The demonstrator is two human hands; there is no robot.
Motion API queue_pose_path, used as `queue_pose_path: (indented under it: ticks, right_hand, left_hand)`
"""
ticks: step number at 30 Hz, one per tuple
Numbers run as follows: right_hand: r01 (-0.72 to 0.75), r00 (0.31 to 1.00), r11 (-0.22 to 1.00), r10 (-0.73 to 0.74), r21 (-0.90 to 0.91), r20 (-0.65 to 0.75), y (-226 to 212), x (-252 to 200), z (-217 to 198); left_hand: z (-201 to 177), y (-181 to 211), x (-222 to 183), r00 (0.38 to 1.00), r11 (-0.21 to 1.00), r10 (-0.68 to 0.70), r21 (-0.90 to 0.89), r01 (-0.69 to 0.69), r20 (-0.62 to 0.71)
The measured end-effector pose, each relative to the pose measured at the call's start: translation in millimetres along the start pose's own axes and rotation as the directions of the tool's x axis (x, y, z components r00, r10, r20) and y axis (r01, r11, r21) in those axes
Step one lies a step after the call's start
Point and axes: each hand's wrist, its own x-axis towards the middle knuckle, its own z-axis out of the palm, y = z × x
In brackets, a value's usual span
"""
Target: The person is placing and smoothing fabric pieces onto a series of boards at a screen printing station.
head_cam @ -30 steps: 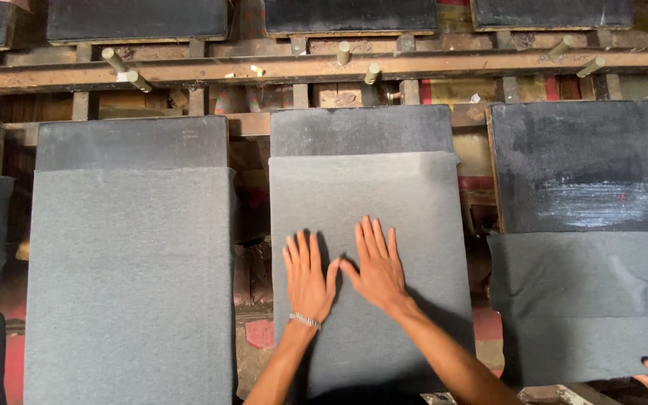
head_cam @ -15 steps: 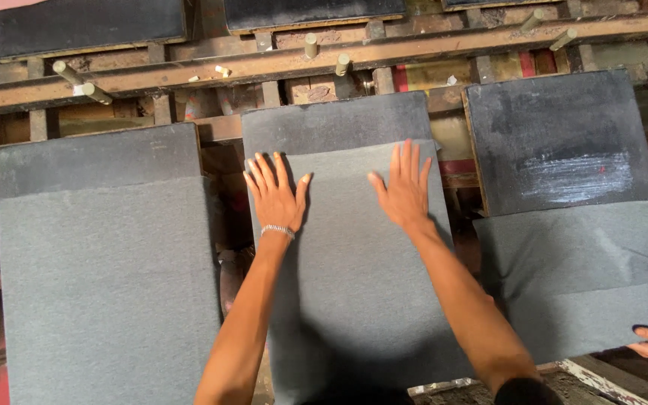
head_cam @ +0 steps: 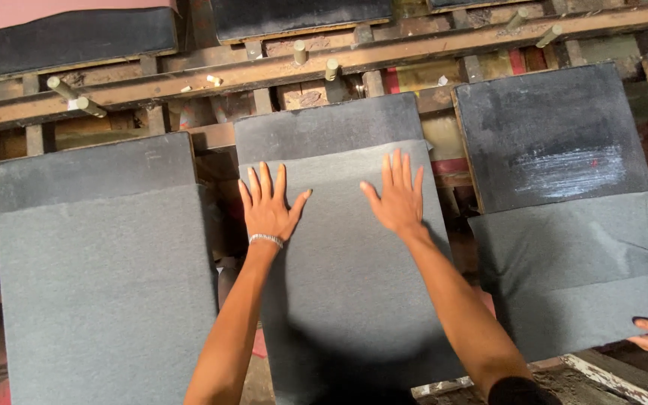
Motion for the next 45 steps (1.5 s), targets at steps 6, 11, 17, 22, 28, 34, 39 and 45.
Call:
queue_pose_path:
  ticks: [6,11,17,22,28,34,39,45]
  right_hand:
    - [0.041,0.996,0.999,-0.038,0.029,-0.076,-41.7,3.6,-27.9]
    - [0.402,0.915,0.914,-0.403,-0.048,-0.01,-33.0,-66.1,4.1]
    - [0.077,0.996,0.994,-0.08,-0.073,-0.039,39.2,1.2,-7.2]
    - [0.054,0.998,0.998,-0.055,0.016,0.036,-17.4,-50.6,-25.1]
    - [-0.003,0.972,0.999,0.014,0.048,-0.234,87.9,-109.3,-10.6]
    - [-0.609,0.539,0.744,0.642,0.274,-0.545,372.1,-173.3,-22.3]
    - [-0.864,0.049,0.1,0.992,0.494,-0.114,466.0,-184.5,-72.9]
    - [-0.775,0.243,0.275,0.961,0.569,-0.134,537.1,-187.6,-65.4]
  left_hand:
    - [-0.8,9.0,2.9,0.989,0.998,-0.06,0.017,0.063,-0.138]
    - [11.3,30.2,-69.6,0.971,0.976,0.183,-0.095,-0.198,-0.151]
    - [22.9,21.8,-58.8,0.966,0.984,0.163,-0.041,-0.174,-0.202]
    - [26.6,21.1,-60.6,0.959,0.982,0.171,-0.043,-0.185,-0.226]
    - [36.3,19.2,-59.6,0.925,0.973,0.209,-0.024,-0.228,-0.318]
    - [31.7,157.8,-108.5,0.898,0.885,0.094,-0.378,-0.273,-0.429]
    - [52.6,352.2,-182.6,0.843,0.813,0.277,-0.58,0.05,0.462]
    - [147.9,399.6,-208.5,0.941,0.793,0.136,-0.603,0.084,0.31]
